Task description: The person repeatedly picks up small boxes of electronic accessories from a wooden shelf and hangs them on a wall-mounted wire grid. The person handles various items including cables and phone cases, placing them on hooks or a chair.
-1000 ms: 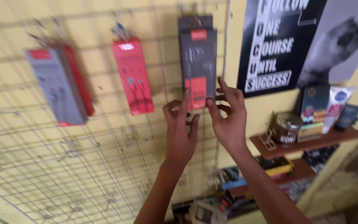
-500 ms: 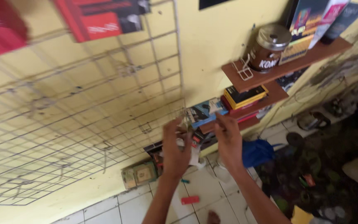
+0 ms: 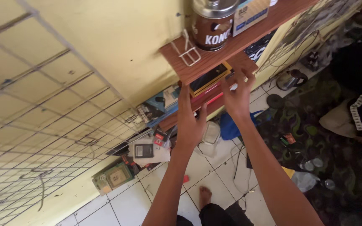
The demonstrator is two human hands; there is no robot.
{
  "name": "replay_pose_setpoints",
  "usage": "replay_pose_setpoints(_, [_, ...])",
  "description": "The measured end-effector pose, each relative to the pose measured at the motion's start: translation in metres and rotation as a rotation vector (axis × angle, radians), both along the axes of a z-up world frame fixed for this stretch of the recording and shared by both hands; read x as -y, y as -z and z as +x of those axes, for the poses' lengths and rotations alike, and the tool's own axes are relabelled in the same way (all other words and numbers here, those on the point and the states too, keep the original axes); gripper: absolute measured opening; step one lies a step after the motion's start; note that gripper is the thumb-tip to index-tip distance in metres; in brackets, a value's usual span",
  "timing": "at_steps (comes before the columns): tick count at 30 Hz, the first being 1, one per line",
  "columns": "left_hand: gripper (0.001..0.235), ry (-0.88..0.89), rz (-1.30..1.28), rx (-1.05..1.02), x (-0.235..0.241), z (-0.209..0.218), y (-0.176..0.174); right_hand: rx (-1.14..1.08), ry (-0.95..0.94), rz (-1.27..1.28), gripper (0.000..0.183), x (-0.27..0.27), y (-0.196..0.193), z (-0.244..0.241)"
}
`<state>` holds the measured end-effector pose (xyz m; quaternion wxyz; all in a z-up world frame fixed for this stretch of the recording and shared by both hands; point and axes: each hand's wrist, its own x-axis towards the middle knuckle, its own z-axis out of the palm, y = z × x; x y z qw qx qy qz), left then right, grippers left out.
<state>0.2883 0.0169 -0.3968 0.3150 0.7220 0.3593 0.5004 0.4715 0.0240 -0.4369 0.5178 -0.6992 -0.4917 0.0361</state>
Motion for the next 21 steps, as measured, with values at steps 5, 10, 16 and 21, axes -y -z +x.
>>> replay_pose_setpoints(5, [0.073,-0.030,0.054,0.000,0.000,0.006,0.006,0.176,0.004,0.073,0.039,-0.002,0.015,-0.001])
replay_pose_setpoints(10, [0.075,-0.163,0.053,0.050,0.022,0.001,0.003,-0.307,-0.077,-0.022,0.045,0.020,0.001,-0.036])
replay_pose_setpoints(16, [0.077,-0.116,0.039,0.065,0.105,-0.038,0.009,-0.983,-0.191,0.308,0.055,0.085,-0.038,-0.115])
replay_pose_setpoints(21, [0.065,-0.278,-0.086,0.192,0.139,-0.115,-0.004,-0.647,-0.481,0.323,0.064,0.108,-0.085,-0.166])
